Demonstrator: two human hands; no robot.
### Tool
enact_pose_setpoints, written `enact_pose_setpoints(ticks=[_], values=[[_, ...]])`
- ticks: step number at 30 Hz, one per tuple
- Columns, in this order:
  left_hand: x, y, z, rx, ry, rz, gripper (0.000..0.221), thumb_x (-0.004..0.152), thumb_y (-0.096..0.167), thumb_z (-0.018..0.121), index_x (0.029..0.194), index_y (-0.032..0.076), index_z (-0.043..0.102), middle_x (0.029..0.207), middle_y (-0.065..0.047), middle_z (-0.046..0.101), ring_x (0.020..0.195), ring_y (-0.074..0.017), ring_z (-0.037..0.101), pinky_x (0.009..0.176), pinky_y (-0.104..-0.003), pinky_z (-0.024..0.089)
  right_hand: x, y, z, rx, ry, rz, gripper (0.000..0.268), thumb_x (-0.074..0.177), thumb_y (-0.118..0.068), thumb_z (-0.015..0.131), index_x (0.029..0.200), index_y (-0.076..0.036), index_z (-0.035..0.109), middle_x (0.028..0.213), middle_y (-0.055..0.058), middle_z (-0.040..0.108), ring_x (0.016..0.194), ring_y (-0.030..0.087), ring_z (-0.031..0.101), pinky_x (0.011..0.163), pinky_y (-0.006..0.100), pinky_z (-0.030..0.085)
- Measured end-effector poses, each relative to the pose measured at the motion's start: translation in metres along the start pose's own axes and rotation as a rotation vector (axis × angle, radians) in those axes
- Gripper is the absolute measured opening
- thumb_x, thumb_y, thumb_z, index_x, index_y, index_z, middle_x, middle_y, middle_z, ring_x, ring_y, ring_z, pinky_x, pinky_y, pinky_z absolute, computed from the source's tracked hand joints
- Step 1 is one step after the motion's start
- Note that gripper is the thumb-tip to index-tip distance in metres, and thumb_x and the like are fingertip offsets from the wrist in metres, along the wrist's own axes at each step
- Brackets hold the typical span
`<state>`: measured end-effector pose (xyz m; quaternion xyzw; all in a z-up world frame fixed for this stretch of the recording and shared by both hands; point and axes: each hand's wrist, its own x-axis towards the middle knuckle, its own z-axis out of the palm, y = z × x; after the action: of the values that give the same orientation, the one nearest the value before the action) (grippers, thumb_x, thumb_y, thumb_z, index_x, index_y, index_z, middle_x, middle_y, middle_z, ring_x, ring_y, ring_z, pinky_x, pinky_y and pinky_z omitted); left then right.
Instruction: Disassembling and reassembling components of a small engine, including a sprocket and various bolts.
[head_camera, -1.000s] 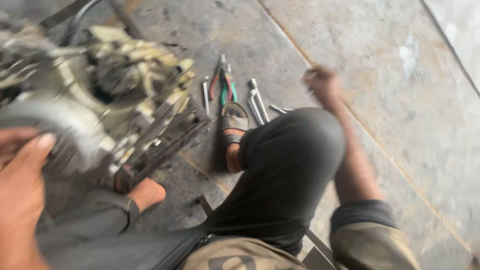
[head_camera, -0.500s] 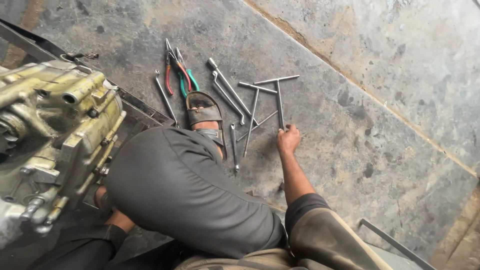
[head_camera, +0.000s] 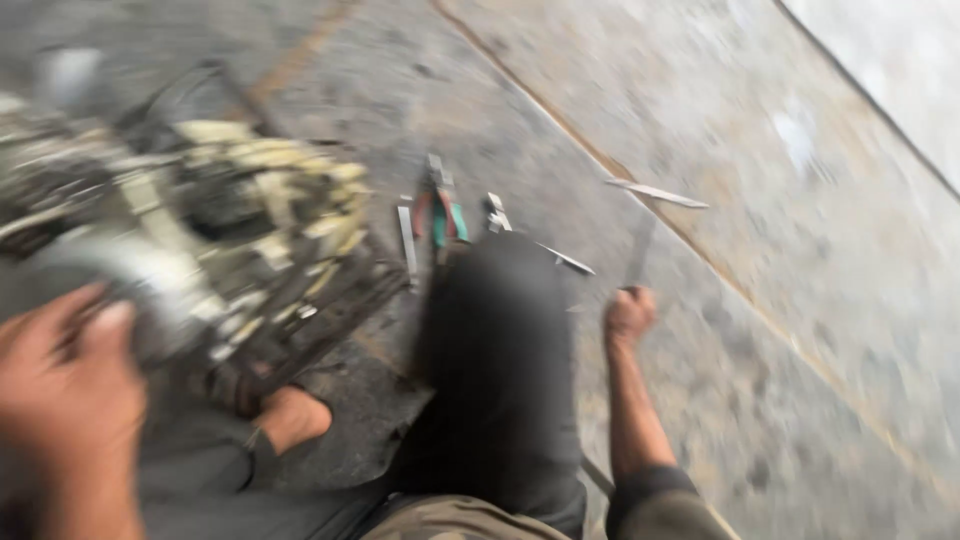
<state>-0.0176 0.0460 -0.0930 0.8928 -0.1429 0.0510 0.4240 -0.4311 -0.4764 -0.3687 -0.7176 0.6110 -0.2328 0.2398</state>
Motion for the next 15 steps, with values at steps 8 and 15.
enact_pose_setpoints(ticks=[8,15], values=[[0.017,0.071,-0.007,-0.100,0.140,0.144,0.020,0.090,0.002,0.078,0.110,0.002,0.075,0.098,-0.014,0.073,0.086,-0.0270,0.073,0.076,-0.037,0.058,0.044,-0.387,-0.142,0.748,-0.249,-0.754,0.007,0.107,0.003,0.056,0.111,0.004,0.061,0.078,0.004,0.056,0.055,0.011,0.052,0.047,0.024,0.041],[0.024,0.062,0.000,-0.047,0.193,0.040,0.019,0.080,0.004,0.084,0.098,0.003,0.079,0.090,-0.015,0.074,0.081,-0.0283,0.073,0.072,-0.039,0.057,-0.063,-0.559,-0.130,0.805,-0.587,-0.946,0.012,0.108,-0.005,0.058,0.100,-0.003,0.067,0.068,-0.005,0.051,0.052,0.002,0.044,0.045,0.017,0.031]])
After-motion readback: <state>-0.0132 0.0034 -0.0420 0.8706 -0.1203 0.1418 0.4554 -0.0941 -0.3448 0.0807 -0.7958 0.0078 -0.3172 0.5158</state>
